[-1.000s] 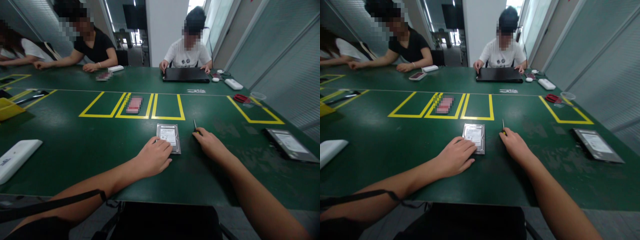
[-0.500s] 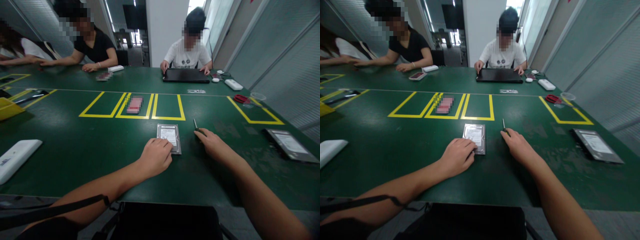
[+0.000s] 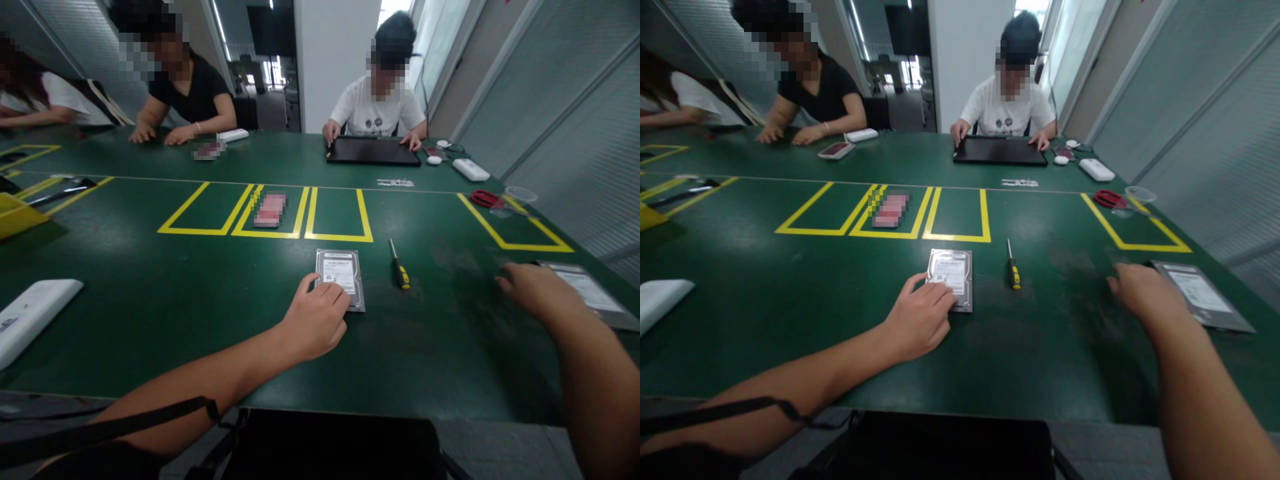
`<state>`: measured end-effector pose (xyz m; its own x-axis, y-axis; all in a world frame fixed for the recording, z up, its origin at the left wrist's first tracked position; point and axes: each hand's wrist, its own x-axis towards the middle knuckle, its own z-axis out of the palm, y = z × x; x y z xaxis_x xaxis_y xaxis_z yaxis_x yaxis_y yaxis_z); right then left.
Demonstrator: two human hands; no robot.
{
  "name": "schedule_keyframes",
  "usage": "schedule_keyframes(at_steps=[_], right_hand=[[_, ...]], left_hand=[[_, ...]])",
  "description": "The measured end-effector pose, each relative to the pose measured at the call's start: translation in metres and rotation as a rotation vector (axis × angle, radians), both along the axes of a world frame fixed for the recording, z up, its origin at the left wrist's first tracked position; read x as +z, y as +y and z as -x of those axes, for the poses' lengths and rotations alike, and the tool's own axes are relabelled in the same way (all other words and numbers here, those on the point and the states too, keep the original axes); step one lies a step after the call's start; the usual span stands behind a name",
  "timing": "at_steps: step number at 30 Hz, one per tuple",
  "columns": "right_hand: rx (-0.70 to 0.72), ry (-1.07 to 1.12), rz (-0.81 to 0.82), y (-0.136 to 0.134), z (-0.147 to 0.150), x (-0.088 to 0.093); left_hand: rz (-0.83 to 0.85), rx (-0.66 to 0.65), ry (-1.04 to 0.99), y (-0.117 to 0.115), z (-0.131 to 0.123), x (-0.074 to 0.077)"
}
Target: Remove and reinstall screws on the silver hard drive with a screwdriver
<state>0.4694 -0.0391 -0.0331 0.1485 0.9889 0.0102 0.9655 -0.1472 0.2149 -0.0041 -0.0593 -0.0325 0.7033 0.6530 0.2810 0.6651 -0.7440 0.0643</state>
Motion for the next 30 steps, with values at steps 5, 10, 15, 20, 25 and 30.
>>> schedule_keyframes(at_steps=[5,10,15,20,25,30], right_hand=[[-0.126,-0.083,0.023,0.003,-0.026,-0.001],[-0.203,-0.165,0.037,0.0,-0.039,-0.007],[-0.282,-0.178,0.071,0.0,-0.047,-0.006],[-0.374,-0.132,0.065,0.0,-0.058,-0.006],[-0.428,-0.127,0.092,0.002,-0.06,-0.005],[-0.465,-0.102,0.111,0.004,-0.055,-0.002]], left_hand=[[0.001,-0.006,-0.01,0.001,0.001,0.0],[-0.003,-0.003,-0.002,0.001,0.001,-0.002],[-0.007,-0.003,0.008,0.001,0.001,-0.002],[-0.004,-0.007,0.002,0.002,0.002,-0.003],[-0.005,-0.003,0.006,0.002,0.002,-0.003],[-0.01,-0.005,0.011,0.002,0.002,-0.002]])
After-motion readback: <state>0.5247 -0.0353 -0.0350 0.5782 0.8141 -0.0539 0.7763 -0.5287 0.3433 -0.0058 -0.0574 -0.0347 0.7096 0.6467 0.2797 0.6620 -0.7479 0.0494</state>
